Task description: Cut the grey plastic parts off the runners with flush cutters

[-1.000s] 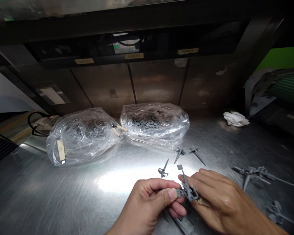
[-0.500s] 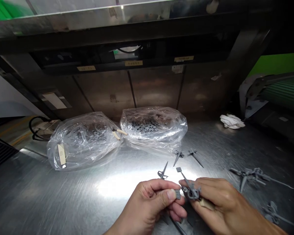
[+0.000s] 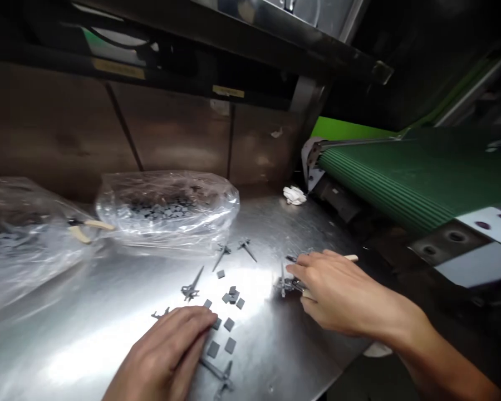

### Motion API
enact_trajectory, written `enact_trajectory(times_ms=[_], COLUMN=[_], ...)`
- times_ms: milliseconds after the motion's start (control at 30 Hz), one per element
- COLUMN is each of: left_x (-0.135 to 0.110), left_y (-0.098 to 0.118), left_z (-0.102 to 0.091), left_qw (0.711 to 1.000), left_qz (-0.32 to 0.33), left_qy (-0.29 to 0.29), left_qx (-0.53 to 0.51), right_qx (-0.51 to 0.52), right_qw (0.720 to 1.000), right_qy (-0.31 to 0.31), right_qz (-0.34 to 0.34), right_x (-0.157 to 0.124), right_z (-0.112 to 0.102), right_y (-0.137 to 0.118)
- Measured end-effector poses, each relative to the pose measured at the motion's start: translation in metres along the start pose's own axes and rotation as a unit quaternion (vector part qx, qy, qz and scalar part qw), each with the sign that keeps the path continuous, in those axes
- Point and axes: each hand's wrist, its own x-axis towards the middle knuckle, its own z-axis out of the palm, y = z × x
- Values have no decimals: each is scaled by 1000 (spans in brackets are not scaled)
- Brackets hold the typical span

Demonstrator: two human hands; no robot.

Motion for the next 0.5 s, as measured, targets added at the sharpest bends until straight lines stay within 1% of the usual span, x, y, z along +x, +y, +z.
enact_trajectory(times_ms=[100,200,333,500], left_x=[-8,-8,-7,-9], left_y=[-13,-19,-17,-12], left_z=[7,8,7,6], left_qw=[996,991,985,982], left_qz=[54,75,91,98], left_qy=[-2,-18,-35,-33], left_qx=[68,107,142,158], right_qx=[-29,-53,-82,-84], right_qw=[999,998,996,996], right_qy=[-34,-44,-21,1], right_qz=[-1,-9,-4,32], right_x=[-8,-12,-13,-17], right_z=[-3,0,-1,-21], right_y=[24,33,32,43])
